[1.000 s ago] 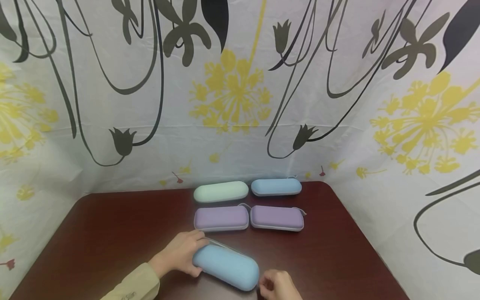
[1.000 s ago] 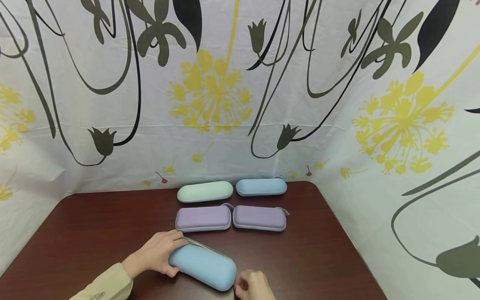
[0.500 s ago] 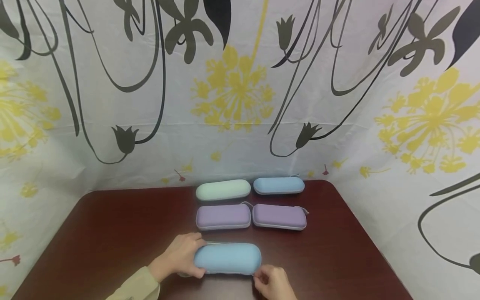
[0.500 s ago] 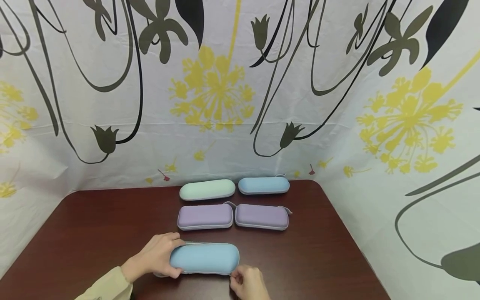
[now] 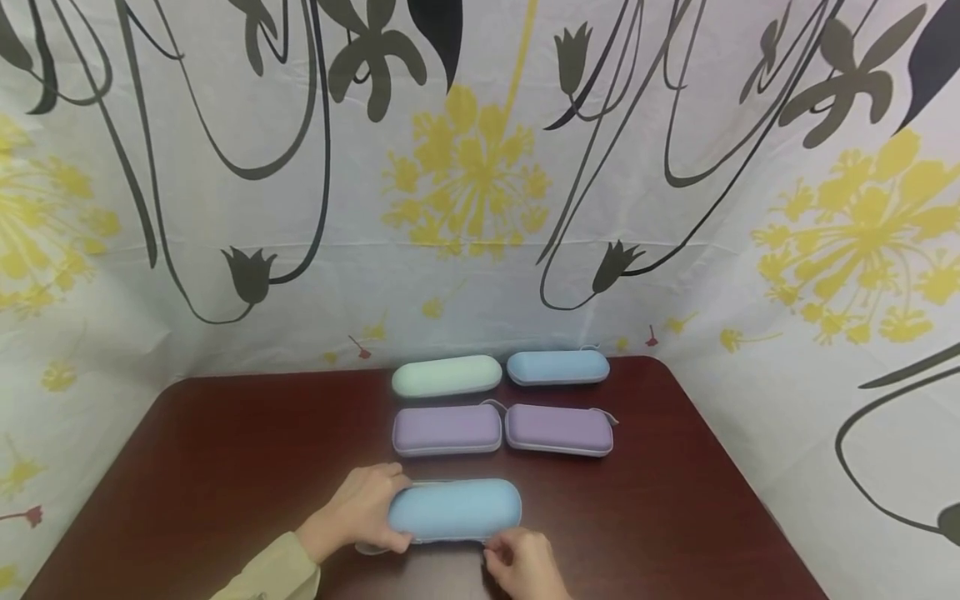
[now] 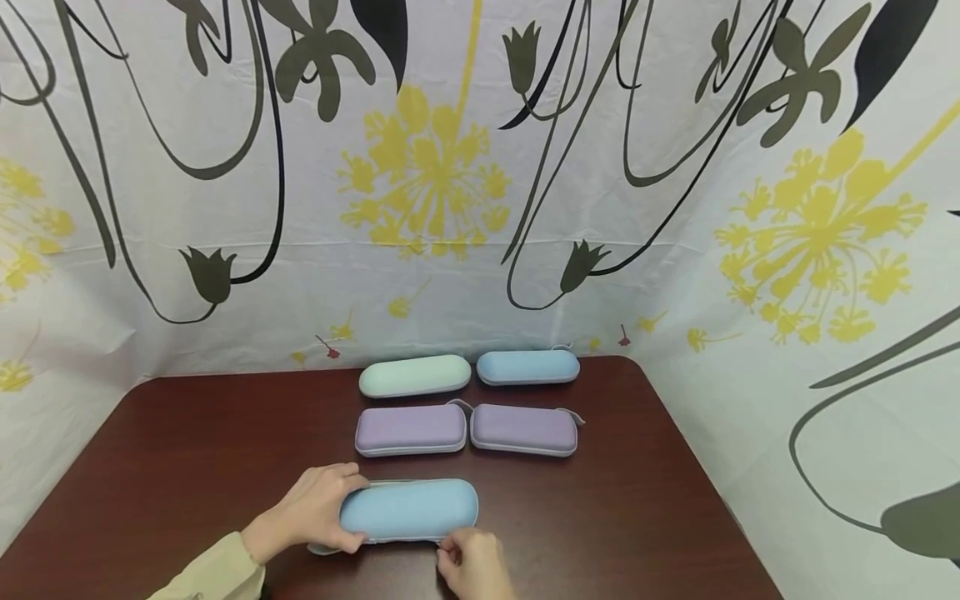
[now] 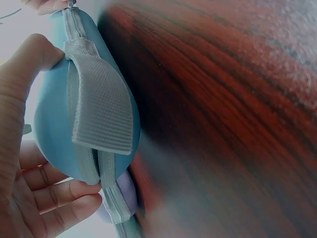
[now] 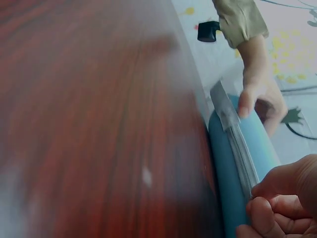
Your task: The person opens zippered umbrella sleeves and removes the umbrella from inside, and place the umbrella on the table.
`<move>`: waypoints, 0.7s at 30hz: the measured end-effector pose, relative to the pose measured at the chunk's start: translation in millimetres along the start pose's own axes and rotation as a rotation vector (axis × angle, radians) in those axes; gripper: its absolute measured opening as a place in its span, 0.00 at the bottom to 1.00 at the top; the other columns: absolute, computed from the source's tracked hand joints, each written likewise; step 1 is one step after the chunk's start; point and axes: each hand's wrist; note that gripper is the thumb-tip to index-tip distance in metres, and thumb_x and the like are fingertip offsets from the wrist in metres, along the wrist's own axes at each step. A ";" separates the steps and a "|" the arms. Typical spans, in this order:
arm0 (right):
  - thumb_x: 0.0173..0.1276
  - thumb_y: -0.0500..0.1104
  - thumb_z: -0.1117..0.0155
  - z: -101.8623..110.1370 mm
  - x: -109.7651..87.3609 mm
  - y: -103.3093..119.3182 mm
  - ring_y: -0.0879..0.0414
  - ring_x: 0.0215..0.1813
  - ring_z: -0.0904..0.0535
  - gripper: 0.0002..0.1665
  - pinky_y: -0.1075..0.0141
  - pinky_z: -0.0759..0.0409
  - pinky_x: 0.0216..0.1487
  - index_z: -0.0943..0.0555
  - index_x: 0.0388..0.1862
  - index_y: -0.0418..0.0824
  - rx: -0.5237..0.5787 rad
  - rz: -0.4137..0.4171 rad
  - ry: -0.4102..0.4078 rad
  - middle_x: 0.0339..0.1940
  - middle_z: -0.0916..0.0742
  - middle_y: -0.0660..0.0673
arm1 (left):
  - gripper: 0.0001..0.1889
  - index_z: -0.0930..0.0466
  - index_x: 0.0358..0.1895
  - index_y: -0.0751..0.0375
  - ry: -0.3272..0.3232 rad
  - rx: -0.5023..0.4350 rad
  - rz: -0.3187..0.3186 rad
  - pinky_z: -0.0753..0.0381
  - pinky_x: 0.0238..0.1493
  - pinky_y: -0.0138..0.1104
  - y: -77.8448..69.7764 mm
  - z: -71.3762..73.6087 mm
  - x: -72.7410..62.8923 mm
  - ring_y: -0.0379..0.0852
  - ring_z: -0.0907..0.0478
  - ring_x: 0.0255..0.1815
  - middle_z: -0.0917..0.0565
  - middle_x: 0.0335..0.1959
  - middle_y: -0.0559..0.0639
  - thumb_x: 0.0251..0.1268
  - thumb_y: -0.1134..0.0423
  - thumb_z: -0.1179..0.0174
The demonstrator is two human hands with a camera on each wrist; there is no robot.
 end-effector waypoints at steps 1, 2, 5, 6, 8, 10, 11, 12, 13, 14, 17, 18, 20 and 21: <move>0.43 0.32 0.28 -2.0 0.8 1.4 0.73 0.21 0.31 0.09 0.81 0.33 0.22 0.18 0.20 0.44 -0.011 0.011 0.004 0.16 0.21 0.58 | 0.27 0.17 0.30 0.55 -0.001 0.001 0.002 0.37 0.18 0.23 0.1 -0.2 -0.2 0.32 0.37 0.21 0.33 0.21 0.36 0.21 0.40 0.30; 0.43 0.32 0.28 -4.1 1.6 3.0 0.73 0.21 0.30 0.09 0.81 0.33 0.23 0.18 0.20 0.44 -0.028 0.024 0.007 0.16 0.20 0.58 | 0.27 0.17 0.30 0.55 -0.001 0.001 0.003 0.38 0.18 0.23 0.1 -0.4 -0.2 0.32 0.37 0.21 0.33 0.21 0.36 0.21 0.40 0.30; 0.44 0.34 0.28 -9.0 5.0 8.2 0.72 0.22 0.29 0.07 0.80 0.32 0.23 0.18 0.21 0.44 -0.075 0.062 0.027 0.17 0.19 0.57 | 0.27 0.17 0.30 0.55 0.003 0.005 0.005 0.37 0.18 0.23 0.1 -0.7 -0.4 0.32 0.37 0.21 0.33 0.21 0.36 0.21 0.40 0.30; 0.45 0.35 0.29 -10.0 6.4 10.5 0.72 0.22 0.28 0.07 0.79 0.31 0.23 0.18 0.21 0.44 -0.087 0.064 0.043 0.18 0.19 0.57 | 0.27 0.18 0.30 0.55 0.005 0.005 0.006 0.37 0.18 0.23 0.0 -0.8 -0.6 0.32 0.37 0.21 0.33 0.21 0.36 0.21 0.40 0.30; 0.46 0.36 0.29 -11.4 9.5 16.1 0.71 0.23 0.27 0.05 0.78 0.30 0.24 0.17 0.22 0.44 -0.098 0.064 0.075 0.18 0.18 0.56 | 0.27 0.18 0.29 0.55 0.007 0.006 0.007 0.37 0.18 0.23 -0.1 -0.8 -0.9 0.33 0.36 0.21 0.33 0.21 0.37 0.21 0.40 0.30; 0.48 0.37 0.29 -13.0 12.7 21.3 0.70 0.23 0.26 0.04 0.78 0.30 0.24 0.17 0.22 0.44 -0.102 0.055 0.109 0.19 0.18 0.56 | 0.28 0.18 0.29 0.55 0.006 0.005 0.009 0.37 0.18 0.24 0.0 -0.5 -1.1 0.33 0.36 0.21 0.33 0.21 0.37 0.21 0.40 0.30; 0.49 0.37 0.30 -13.9 14.3 23.8 0.70 0.24 0.26 0.04 0.78 0.30 0.24 0.17 0.23 0.44 -0.102 0.049 0.126 0.19 0.18 0.56 | 0.27 0.18 0.29 0.55 0.006 0.002 0.008 0.37 0.18 0.24 -0.1 -0.3 -1.0 0.33 0.36 0.21 0.33 0.21 0.37 0.22 0.40 0.30; 0.49 0.38 0.30 -15.0 15.6 26.2 0.70 0.24 0.26 0.03 0.78 0.30 0.24 0.17 0.23 0.44 -0.099 0.044 0.141 0.20 0.18 0.56 | 0.27 0.18 0.29 0.55 0.007 0.000 0.010 0.37 0.18 0.24 -0.1 -0.1 -1.0 0.32 0.37 0.21 0.33 0.22 0.37 0.22 0.40 0.30; 0.50 0.37 0.30 -16.0 17.1 28.3 0.70 0.24 0.26 0.03 0.78 0.30 0.24 0.17 0.23 0.44 -0.093 0.040 0.159 0.20 0.18 0.56 | 0.27 0.18 0.29 0.55 0.007 -0.002 0.009 0.37 0.18 0.24 0.0 0.1 -0.9 0.32 0.37 0.21 0.33 0.22 0.37 0.22 0.40 0.30; 0.50 0.38 0.30 -17.2 18.5 30.2 0.70 0.24 0.26 0.03 0.78 0.30 0.25 0.17 0.23 0.44 -0.094 0.036 0.175 0.20 0.18 0.57 | 0.27 0.18 0.29 0.55 0.009 -0.006 0.010 0.37 0.18 0.24 0.0 0.3 -0.7 0.32 0.37 0.21 0.33 0.22 0.37 0.22 0.40 0.30; 0.52 0.38 0.31 -19.7 22.3 35.6 0.70 0.26 0.25 0.02 0.78 0.29 0.26 0.16 0.23 0.43 -0.089 0.023 0.224 0.21 0.17 0.56 | 0.27 0.18 0.30 0.55 0.014 -0.013 0.011 0.37 0.19 0.24 -0.1 0.8 -0.3 0.32 0.37 0.21 0.33 0.22 0.37 0.23 0.39 0.31; 0.53 0.38 0.31 -20.4 23.3 37.1 0.70 0.26 0.25 0.02 0.78 0.29 0.26 0.16 0.23 0.43 -0.087 0.018 0.238 0.21 0.17 0.56 | 0.27 0.18 0.30 0.55 0.016 -0.013 0.013 0.37 0.19 0.23 -0.1 0.7 -0.4 0.32 0.37 0.21 0.33 0.22 0.37 0.23 0.39 0.31; 0.53 0.38 0.31 -21.9 24.9 40.2 0.70 0.26 0.24 0.02 0.78 0.29 0.26 0.16 0.23 0.43 -0.095 0.026 0.244 0.21 0.17 0.56 | 0.27 0.18 0.30 0.55 0.015 -0.010 0.015 0.37 0.19 0.24 -0.1 0.8 -0.5 0.32 0.37 0.21 0.33 0.22 0.37 0.23 0.40 0.31; 0.53 0.38 0.31 -22.8 25.4 41.5 0.69 0.26 0.24 0.02 0.77 0.28 0.26 0.16 0.24 0.43 -0.101 0.034 0.243 0.21 0.17 0.56 | 0.27 0.18 0.30 0.55 0.013 -0.008 0.015 0.36 0.19 0.24 -0.1 0.9 -0.6 0.32 0.37 0.21 0.33 0.22 0.37 0.23 0.40 0.31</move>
Point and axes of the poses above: each hand's wrist, its own x-axis towards the middle knuckle, its own z-axis out of the back of the hand, y = z × x
